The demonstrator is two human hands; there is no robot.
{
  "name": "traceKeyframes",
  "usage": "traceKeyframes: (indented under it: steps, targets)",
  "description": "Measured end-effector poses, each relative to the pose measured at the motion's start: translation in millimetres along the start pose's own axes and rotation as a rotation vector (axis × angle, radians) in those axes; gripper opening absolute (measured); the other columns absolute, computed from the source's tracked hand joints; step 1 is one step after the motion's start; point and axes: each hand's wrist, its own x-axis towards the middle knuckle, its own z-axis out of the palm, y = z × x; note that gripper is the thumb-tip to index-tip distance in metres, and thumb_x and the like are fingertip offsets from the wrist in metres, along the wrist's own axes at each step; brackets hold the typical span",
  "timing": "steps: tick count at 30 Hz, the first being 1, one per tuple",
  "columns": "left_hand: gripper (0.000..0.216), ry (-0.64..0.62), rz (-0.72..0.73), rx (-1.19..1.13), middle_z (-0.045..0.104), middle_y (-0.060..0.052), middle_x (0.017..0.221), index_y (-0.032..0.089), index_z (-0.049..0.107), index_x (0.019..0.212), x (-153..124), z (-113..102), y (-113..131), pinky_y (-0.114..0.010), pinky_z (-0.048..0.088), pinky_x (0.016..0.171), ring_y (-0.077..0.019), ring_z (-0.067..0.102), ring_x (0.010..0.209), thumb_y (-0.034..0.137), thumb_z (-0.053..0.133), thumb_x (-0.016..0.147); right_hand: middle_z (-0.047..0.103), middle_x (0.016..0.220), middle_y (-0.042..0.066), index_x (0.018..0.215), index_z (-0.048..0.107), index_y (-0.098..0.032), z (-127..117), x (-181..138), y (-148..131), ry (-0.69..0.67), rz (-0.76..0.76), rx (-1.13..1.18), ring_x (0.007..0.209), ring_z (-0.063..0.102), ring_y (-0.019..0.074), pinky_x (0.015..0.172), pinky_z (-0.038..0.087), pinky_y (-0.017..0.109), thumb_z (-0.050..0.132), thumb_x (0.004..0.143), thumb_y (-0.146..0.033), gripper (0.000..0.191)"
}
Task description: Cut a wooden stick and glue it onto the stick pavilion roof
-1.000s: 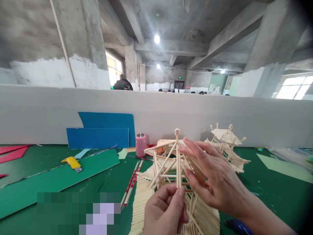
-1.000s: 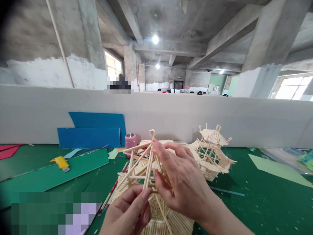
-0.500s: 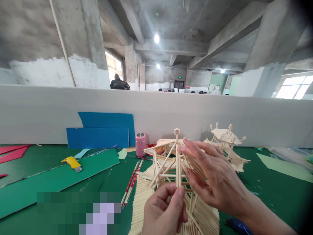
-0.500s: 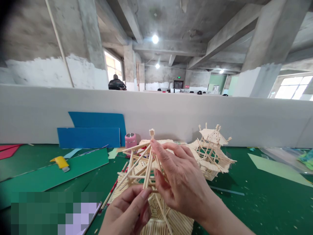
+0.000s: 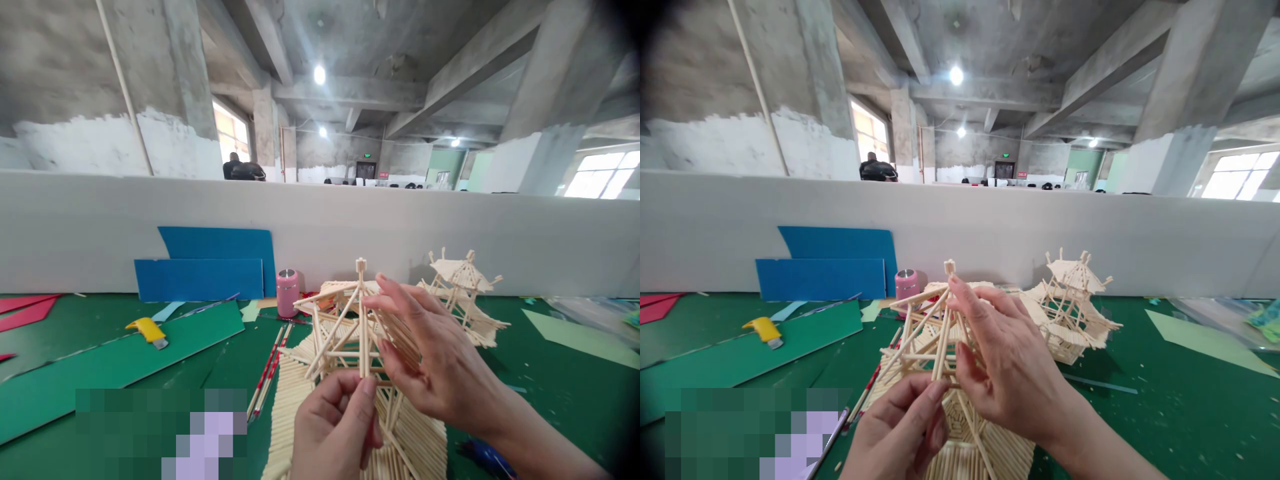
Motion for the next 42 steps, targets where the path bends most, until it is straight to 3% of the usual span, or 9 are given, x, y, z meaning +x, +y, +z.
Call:
traceKeyframes:
  steps: [15, 21, 30, 42]
  targets:
    - [0.026, 0.006, -0.008, 0.005, 0.050, 0.005, 0.033, 0.015, 0.062, 0.058, -0.5, 0.1, 1.2, -0.014, 0.021, 0.036, -0.0022, 0.034, 0.031, 0.036, 0.077, 0.055, 0.056, 0.117, 0.006, 0.135, 0.020, -0.008, 0.8, 0.1, 0.6, 0.022, 0.017, 0.047, 0.115, 0.039, 0.0166, 0.100, 0.027, 0.033, 0.048, 0.075, -0.010, 0.066]
    - [0.030, 0.019, 0.009, 0.019, 0.050, 0.005, 0.032, 0.014, 0.062, 0.058, 0.6, 1.2, 0.5, -0.012, 0.019, 0.034, -0.0017, 0.034, 0.029, 0.039, 0.078, 0.052, 0.056, 0.117, 0.004, 0.135, 0.019, -0.013, 1.0, -0.2, -1.1, 0.020, 0.051, 0.056, 0.116, 0.040, 0.0152, 0.100, 0.027, 0.031, 0.049, 0.076, -0.012, 0.066]
    - [0.034, 0.047, -0.006, -0.028, 0.050, 0.005, 0.029, 0.014, 0.063, 0.055, 0.4, 3.9, 1.8, -0.011, 0.021, 0.031, -0.0005, 0.035, 0.027, 0.041, 0.081, 0.043, 0.054, 0.119, 0.001, 0.136, 0.020, -0.017, 5.3, -6.5, 4.4, 0.166, 0.171, 0.123, 0.115, 0.043, 0.0150, 0.101, 0.029, 0.030, 0.049, 0.077, -0.012, 0.066]
    - [0.030, 0.026, 0.021, -0.017, 0.051, 0.006, 0.032, 0.015, 0.064, 0.058, 0.1, 1.5, 0.0, -0.012, 0.023, 0.032, -0.0009, 0.036, 0.029, 0.038, 0.080, 0.048, 0.056, 0.116, 0.006, 0.134, 0.022, -0.011, 0.7, -0.5, 1.1, 0.045, 0.065, 0.092, 0.115, 0.041, 0.0151, 0.099, 0.029, 0.030, 0.046, 0.076, -0.010, 0.063]
